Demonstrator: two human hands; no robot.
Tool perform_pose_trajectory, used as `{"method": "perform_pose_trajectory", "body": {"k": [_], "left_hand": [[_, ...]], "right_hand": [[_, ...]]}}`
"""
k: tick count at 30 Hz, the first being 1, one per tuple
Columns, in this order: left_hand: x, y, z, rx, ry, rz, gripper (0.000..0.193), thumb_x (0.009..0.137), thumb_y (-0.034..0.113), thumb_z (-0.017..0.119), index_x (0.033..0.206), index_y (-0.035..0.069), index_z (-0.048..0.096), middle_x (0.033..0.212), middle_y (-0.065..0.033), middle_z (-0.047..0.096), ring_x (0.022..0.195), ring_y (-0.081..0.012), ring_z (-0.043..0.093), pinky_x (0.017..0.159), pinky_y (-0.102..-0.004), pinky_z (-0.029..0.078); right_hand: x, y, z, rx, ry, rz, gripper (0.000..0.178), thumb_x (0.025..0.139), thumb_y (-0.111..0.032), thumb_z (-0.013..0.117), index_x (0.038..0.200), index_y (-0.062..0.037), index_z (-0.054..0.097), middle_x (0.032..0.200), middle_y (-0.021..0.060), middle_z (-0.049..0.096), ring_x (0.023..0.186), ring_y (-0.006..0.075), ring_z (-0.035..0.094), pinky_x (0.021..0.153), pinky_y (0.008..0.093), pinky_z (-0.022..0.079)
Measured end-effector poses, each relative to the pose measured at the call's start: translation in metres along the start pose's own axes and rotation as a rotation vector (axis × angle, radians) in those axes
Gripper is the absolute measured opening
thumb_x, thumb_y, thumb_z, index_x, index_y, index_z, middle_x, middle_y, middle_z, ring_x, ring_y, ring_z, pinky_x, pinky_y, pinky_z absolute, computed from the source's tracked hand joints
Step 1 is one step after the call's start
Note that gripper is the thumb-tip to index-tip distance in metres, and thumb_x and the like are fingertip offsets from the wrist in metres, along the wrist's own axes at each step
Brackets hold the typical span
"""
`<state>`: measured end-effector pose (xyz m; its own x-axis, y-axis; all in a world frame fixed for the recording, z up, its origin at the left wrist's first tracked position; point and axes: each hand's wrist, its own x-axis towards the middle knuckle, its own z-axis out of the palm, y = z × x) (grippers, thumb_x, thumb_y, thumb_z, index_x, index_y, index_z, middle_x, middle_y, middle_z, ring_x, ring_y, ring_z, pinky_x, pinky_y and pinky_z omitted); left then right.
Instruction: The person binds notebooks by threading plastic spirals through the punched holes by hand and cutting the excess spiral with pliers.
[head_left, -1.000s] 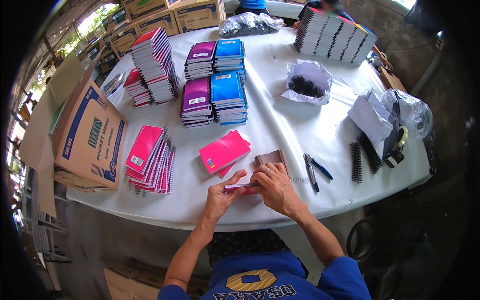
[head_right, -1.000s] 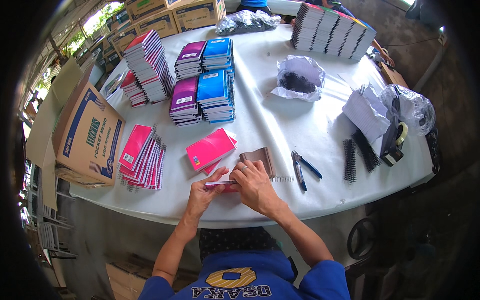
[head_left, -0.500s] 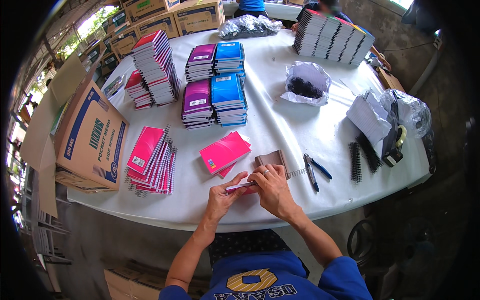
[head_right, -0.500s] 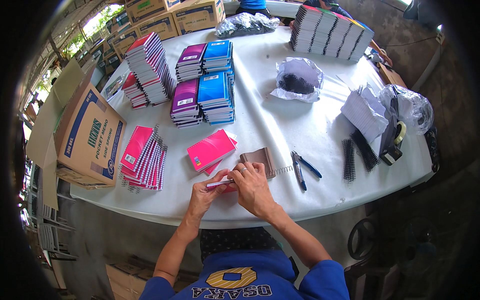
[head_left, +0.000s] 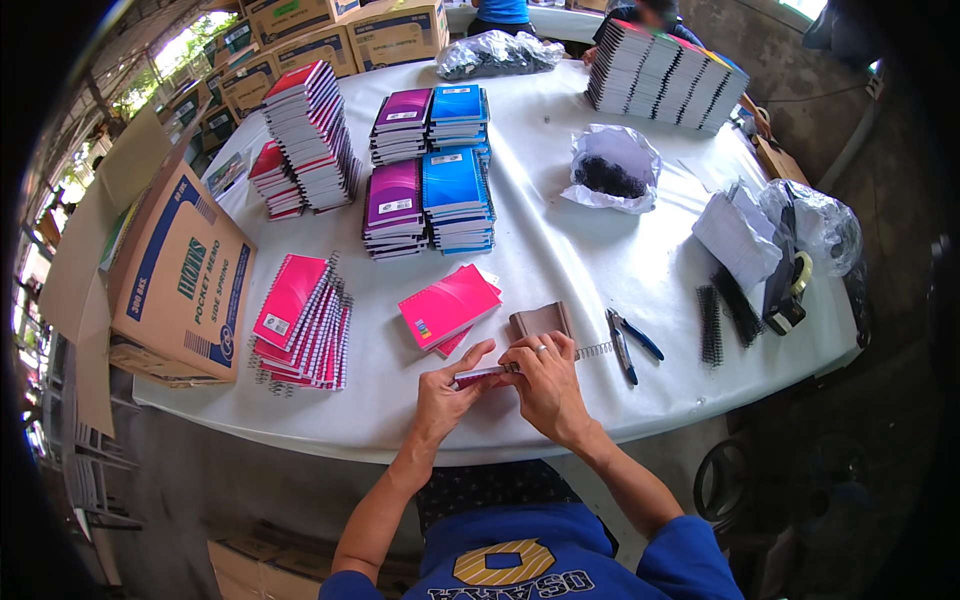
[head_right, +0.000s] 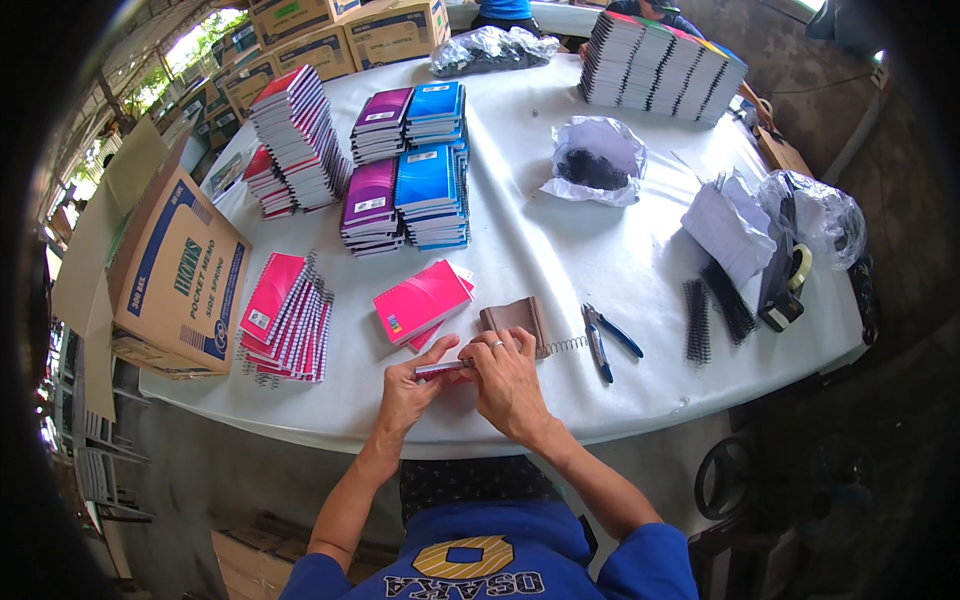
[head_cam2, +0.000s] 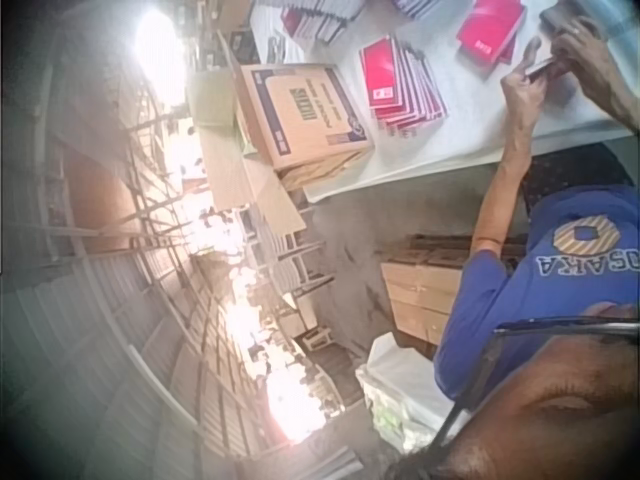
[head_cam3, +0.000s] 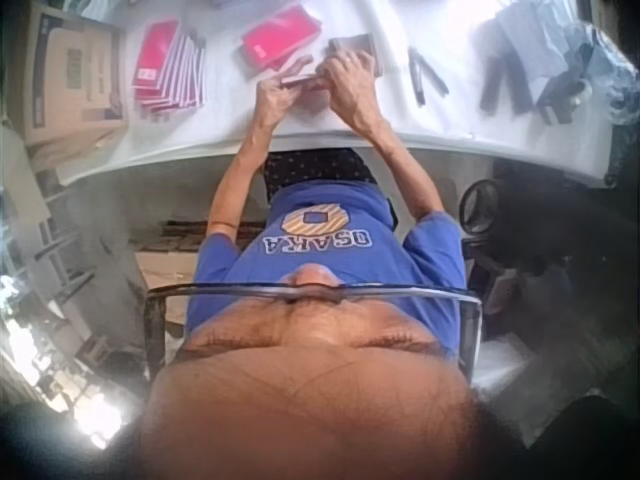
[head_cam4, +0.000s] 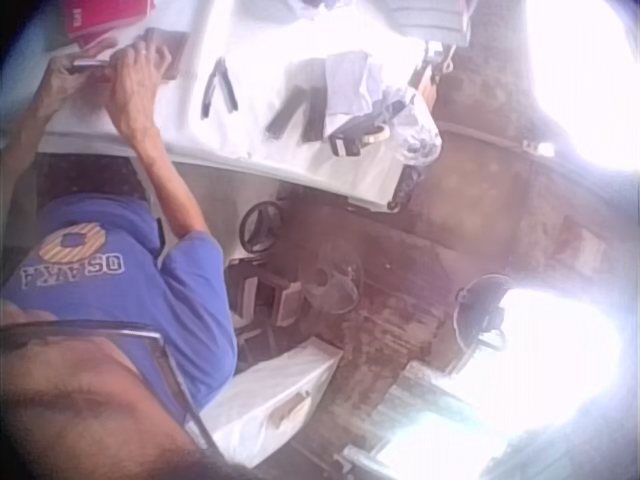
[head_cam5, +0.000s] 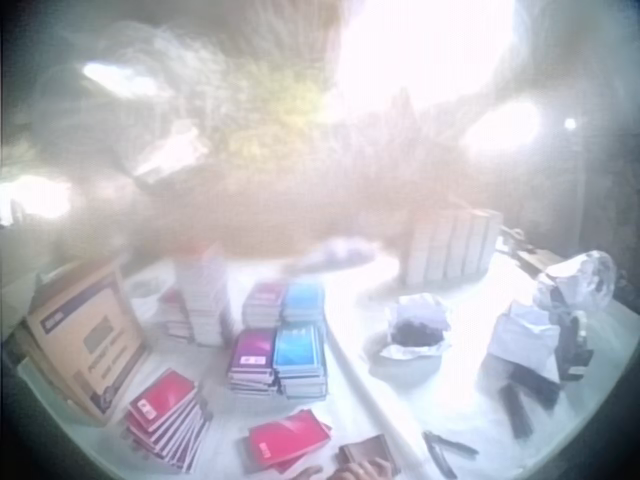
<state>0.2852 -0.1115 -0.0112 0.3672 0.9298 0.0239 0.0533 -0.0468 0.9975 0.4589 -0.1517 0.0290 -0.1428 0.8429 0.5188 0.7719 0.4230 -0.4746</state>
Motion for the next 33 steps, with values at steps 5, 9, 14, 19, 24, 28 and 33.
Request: {"method": "perform_pose_trajectory", "body": {"k": [5,9,14,19,24,28,33], "left_hand": [[0.003,-0.005,0.003,0.052,0.046,0.097,0.047,0.085,0.008,0.076,0.130,0.010,0.063,0.106,-0.0014,0.074,0.091,-0.0018,0.060,0.080,-0.0210,0.052],[0.005,-0.011,0.000,-0.020,0.043,0.152,0.047,0.085,0.006,0.076,0.130,0.006,0.062,0.121,-0.0033,0.068,0.103,-0.0057,0.061,0.087,-0.0212,0.050],[0.005,-0.002,-0.001,-0.040,-0.035,0.040,0.048,0.084,0.006,0.076,0.130,0.005,0.062,0.125,-0.0058,0.066,0.107,-0.0070,0.060,0.093,-0.0229,0.049],[0.007,-0.003,-0.020,-0.204,-0.270,-0.027,0.049,0.082,0.009,0.077,0.128,0.001,0.062,0.129,-0.0078,0.064,0.114,-0.0082,0.057,0.100,-0.0244,0.045],[0.012,0.000,-0.035,-0.228,-0.439,-0.094,0.054,0.080,0.012,0.078,0.130,0.001,0.060,0.131,-0.0089,0.063,0.118,-0.0105,0.055,0.104,-0.0262,0.042],[0.009,-0.001,-0.025,-0.077,-0.209,0.072,0.070,0.079,0.012,0.079,0.142,0.007,0.049,0.138,-0.0107,0.057,0.124,-0.0129,0.052,0.105,-0.0279,0.042],[0.002,-0.011,-0.005,-0.154,-0.007,0.086,0.080,0.079,0.009,0.079,0.148,0.011,0.040,0.141,-0.0135,0.053,0.126,-0.0154,0.050,0.105,-0.0303,0.044]], "right_hand": [[0.000,-0.001,-0.003,-0.035,-0.017,-0.032,0.017,0.081,-0.007,0.069,0.096,-0.0083,0.061,0.098,0.0065,0.060,0.099,0.0255,0.056,0.097,0.0464,0.033],[0.005,0.000,-0.012,-0.076,-0.064,-0.118,0.017,0.081,-0.007,0.070,0.095,-0.0086,0.062,0.099,0.0055,0.061,0.095,0.0244,0.058,0.096,0.0451,0.035],[0.004,0.009,-0.023,-0.051,-0.117,-0.055,0.019,0.082,-0.005,0.068,0.100,-0.0083,0.063,0.103,0.0073,0.061,0.098,0.0269,0.058,0.099,0.0454,0.038],[0.013,0.032,-0.031,-0.097,-0.375,-0.138,0.028,0.082,-0.005,0.068,0.110,-0.0067,0.062,0.113,0.0109,0.060,0.109,0.0300,0.057,0.104,0.0462,0.036],[0.032,0.100,-0.046,-0.219,-0.551,-0.162,0.049,0.075,-0.022,0.079,0.120,-0.0147,0.062,0.138,0.0128,0.050,0.133,0.0321,0.042,0.111,0.0487,0.031],[0.065,0.094,-0.064,0.071,-0.757,0.071,0.046,0.082,-0.037,0.074,0.120,-0.0121,0.066,0.128,0.0149,0.061,0.121,0.0335,0.055,0.101,0.0434,0.045],[0.068,0.072,-0.063,0.535,-1.037,0.204,0.059,0.087,-0.057,0.062,0.126,-0.0120,0.067,0.117,0.0149,0.069,0.107,0.0269,0.064,0.092,0.0372,0.049]]}}
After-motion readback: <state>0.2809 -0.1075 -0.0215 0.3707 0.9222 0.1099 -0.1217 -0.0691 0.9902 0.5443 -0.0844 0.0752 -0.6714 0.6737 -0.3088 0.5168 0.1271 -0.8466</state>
